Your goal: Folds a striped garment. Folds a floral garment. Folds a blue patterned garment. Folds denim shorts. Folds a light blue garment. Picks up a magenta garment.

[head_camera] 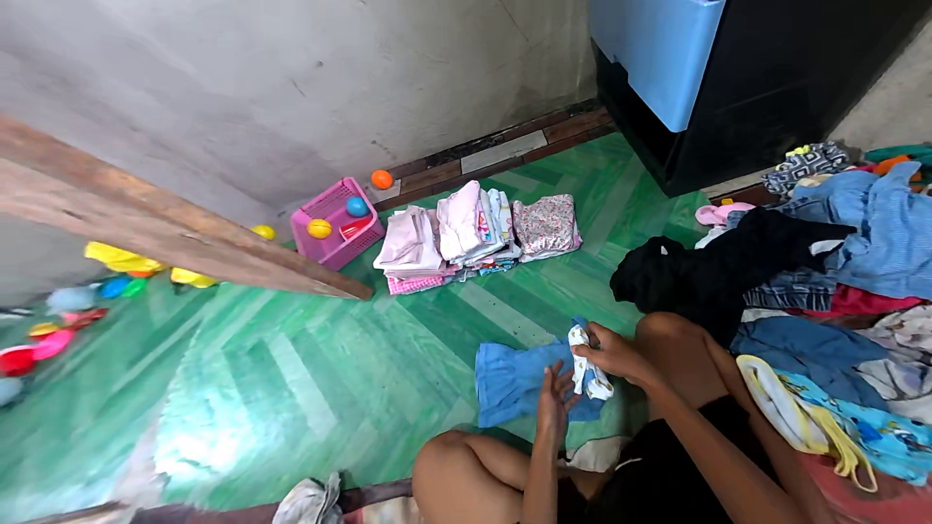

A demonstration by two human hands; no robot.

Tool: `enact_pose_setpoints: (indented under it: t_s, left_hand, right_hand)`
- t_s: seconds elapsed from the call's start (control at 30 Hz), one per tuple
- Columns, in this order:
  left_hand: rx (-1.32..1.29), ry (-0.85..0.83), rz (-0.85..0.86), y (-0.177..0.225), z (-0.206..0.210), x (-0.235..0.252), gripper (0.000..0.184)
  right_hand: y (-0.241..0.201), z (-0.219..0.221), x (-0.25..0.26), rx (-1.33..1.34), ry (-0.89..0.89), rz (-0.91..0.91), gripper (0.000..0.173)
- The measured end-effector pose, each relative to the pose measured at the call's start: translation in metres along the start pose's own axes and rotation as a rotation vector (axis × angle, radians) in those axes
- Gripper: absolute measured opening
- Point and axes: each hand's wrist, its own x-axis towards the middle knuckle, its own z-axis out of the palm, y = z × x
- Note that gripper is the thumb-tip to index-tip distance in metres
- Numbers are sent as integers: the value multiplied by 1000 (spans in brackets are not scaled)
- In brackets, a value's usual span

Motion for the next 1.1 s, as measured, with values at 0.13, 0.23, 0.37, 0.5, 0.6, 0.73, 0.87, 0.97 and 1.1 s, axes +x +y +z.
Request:
enact_pose_setpoints:
  t_s: [0.13,0.23,0.37,0.5,0.6,0.73,0.87,0.97,1.1]
  left_hand:
    - [-124,41,60,7,-14,-13,59]
    - [-140,132,25,11,-20,-13,57]
    - [-46,336,-33,25,-31,-5,51]
    - [188,410,69,39,-60,15,57]
    - [260,467,91,57,-90,29,60]
    - [381,527,190,75,-110,25,56]
    - [516,289,435,56,-68,3,45]
    - [456,-1,418,15,-20,-2,52]
    - [377,-89,362,-23,20,-8,54]
  right_hand:
    - [-5,9,6,-146,2,5,48]
    - [-3,3,4,-203,4,52,48]
    - [13,-22,-4,-123,88,88,42]
    - [20,-30,-5,-165,104,120,45]
    - [26,-13,5,-270,64,175,51]
    - [30,14,13,-377,18,185,56]
    - [28,15,11,-381,37,177,54]
    - [31,11,8,-307,42,146,56]
    - [35,13,3,-119,24,107,52]
